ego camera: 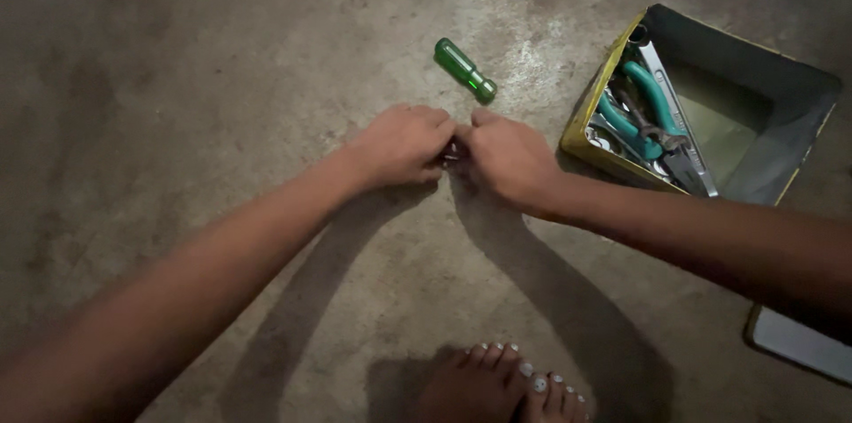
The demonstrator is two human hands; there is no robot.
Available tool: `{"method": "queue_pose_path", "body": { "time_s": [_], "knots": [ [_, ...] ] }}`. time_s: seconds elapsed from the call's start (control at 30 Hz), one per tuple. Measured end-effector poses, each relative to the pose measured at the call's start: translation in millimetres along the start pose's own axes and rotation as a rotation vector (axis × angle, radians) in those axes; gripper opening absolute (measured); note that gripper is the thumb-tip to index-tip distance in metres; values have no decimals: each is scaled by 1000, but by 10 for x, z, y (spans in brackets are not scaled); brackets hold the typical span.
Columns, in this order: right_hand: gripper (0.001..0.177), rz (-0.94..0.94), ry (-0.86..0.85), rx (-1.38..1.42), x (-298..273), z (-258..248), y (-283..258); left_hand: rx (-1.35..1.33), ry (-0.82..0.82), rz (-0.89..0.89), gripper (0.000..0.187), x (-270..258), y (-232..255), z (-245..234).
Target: The person wipes a small metal component with a cloth and then places several wrenches, pliers, and a screwdriver into a metal box before closing the lid.
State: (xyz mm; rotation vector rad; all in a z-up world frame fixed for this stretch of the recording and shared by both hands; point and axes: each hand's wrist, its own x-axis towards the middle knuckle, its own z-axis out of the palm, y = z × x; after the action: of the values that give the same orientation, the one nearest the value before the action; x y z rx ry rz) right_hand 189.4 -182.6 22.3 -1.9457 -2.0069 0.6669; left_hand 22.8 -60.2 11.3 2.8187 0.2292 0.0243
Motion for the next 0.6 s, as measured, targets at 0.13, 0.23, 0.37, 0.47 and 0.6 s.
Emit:
{"method": "queue_pose_path", "body": {
  "time_s": [0.13, 0.23, 0.37, 0.47, 0.6],
  "knots": [
    [19, 122, 40, 81, -116, -465, 25, -149, 94, 94, 38, 171, 62, -338],
    [21, 221, 183, 240, -288, -837, 169, -193, 174, 95, 29, 475, 150, -535],
    [16, 450, 274, 516, -642, -1243, 475, -157, 362, 258, 24, 1132, 321, -575],
    [10, 570, 369, 673, -915, -1326, 742, -242, 422, 345, 28, 1535, 490, -470],
    [10, 631, 426, 735, -1274, -1232, 1063, -221, 452, 492, 37, 1873, 634, -293]
  ]
}}
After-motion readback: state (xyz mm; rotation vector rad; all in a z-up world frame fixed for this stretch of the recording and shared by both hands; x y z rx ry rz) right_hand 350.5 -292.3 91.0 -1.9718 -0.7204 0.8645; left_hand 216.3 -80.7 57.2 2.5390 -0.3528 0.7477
